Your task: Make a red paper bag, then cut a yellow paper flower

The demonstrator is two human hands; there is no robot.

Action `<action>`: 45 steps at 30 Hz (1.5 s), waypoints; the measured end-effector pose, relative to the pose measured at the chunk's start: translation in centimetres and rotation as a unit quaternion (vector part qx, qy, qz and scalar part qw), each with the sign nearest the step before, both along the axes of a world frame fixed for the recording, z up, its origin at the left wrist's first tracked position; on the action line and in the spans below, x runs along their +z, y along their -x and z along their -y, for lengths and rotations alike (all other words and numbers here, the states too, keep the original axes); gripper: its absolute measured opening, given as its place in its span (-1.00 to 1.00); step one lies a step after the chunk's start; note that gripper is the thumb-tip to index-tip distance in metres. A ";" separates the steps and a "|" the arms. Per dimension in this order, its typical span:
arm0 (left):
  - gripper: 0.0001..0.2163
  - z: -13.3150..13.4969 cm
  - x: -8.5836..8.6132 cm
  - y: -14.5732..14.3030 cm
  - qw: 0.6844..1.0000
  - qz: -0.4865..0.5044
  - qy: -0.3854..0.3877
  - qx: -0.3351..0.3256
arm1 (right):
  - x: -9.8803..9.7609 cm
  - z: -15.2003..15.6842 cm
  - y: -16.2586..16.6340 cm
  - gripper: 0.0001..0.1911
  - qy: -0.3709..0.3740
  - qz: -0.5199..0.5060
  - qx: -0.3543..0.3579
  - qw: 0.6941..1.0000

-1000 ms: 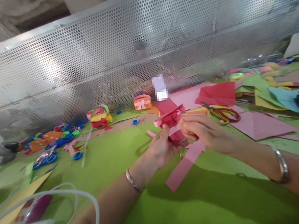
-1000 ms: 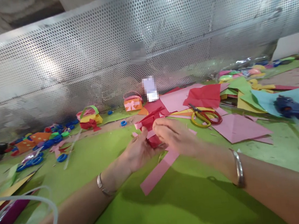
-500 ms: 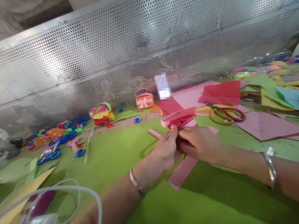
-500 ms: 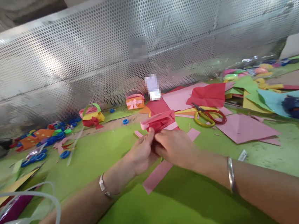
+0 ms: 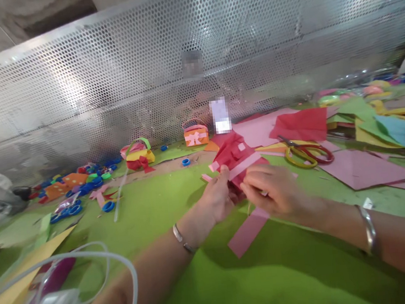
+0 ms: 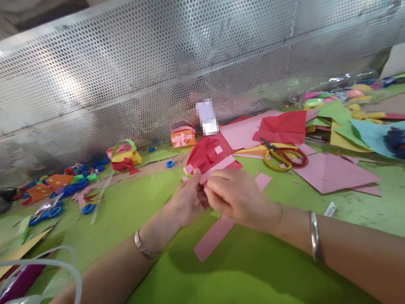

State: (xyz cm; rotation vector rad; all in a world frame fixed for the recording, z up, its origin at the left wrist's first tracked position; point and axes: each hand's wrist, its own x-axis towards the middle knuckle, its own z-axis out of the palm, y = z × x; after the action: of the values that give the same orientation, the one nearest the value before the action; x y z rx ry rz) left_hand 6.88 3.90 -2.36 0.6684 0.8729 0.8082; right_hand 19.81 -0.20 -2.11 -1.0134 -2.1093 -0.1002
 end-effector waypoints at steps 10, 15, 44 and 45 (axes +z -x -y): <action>-0.66 -1.0 -0.2 0.3 0.999 0.038 -0.011 0.016 | -1.3 -1.4 -1.1 -0.85 0.057 -0.055 -0.022 0.997; -0.68 -0.7 0.1 0.3 1.000 0.013 -0.011 0.009 | -1.6 -1.2 -0.5 -0.88 0.092 -0.019 -0.018 0.995; -0.68 -0.7 -0.5 0.5 0.996 0.008 -0.077 -0.040 | -1.2 -1.2 -1.0 -0.82 0.120 0.002 -0.067 0.991; -0.68 -0.6 -0.5 0.4 0.997 0.011 -0.068 -0.038 | -1.4 -1.1 -0.9 -0.80 0.101 0.028 -0.071 0.992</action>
State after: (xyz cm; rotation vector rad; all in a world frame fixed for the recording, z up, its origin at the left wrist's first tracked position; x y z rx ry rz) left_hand 6.44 4.54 -2.86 0.8069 0.7735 0.8104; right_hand 20.68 0.89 -3.52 -1.2947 -2.1286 0.0160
